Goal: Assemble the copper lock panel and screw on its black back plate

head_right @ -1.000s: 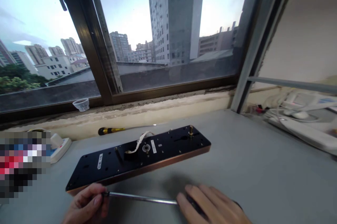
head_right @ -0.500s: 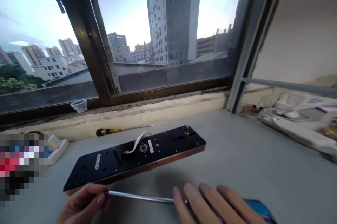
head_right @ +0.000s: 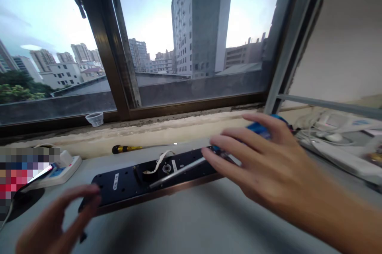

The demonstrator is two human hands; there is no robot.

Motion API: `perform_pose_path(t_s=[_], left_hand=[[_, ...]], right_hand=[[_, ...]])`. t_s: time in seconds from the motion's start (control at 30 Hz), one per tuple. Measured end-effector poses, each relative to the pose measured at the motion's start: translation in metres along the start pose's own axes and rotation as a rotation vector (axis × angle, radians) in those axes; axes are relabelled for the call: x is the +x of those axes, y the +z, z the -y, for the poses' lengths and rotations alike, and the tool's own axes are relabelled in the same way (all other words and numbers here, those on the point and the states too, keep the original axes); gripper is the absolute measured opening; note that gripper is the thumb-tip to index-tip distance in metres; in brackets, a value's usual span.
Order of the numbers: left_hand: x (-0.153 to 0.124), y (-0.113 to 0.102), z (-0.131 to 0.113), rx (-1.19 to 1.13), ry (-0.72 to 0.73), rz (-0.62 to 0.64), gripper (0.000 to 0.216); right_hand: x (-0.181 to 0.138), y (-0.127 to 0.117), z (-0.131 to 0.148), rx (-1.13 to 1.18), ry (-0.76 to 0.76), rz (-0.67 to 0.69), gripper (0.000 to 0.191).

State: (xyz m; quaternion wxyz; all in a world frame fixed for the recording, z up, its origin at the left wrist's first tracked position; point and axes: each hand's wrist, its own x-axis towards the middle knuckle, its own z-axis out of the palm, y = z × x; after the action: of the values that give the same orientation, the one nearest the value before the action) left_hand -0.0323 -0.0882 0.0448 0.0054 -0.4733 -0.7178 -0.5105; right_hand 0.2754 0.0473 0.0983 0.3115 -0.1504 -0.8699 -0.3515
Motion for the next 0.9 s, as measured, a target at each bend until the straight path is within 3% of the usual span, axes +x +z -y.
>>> perform_pose_path(t_s=[0.1,0.17,0.3,0.37,0.5,0.67,0.9], left_hand=[[0.044,-0.013,0.015,0.111,-0.143,0.090,0.055],[0.058,-0.013,0.026,-0.029,-0.265,0.153,0.068],[0.042,-0.004,0.034,-0.309,-0.751,0.319,0.076],[0.027,0.000,0.032,-0.475,-0.880,0.408,0.071],[0.014,0.003,0.026,-0.636,-0.851,0.527,0.061],[0.018,0.007,0.027,-0.636,-0.856,0.478,0.063],[0.018,0.013,0.036,-0.650,-0.852,0.458,0.065]], right_hand=[[0.045,-0.002,-0.008,-0.012,-0.138,-0.106,0.032],[0.068,0.000,-0.008,-0.018,-0.186,-0.087,0.038],[0.095,0.006,-0.005,-0.087,-0.357,-0.027,0.045],[0.100,0.009,-0.004,-0.095,-0.413,-0.022,0.047],[0.106,0.010,-0.004,-0.066,-0.422,-0.020,0.048],[0.110,0.008,-0.001,-0.086,-0.495,-0.082,0.035],[0.118,0.004,0.003,-0.112,-0.526,-0.038,0.033]])
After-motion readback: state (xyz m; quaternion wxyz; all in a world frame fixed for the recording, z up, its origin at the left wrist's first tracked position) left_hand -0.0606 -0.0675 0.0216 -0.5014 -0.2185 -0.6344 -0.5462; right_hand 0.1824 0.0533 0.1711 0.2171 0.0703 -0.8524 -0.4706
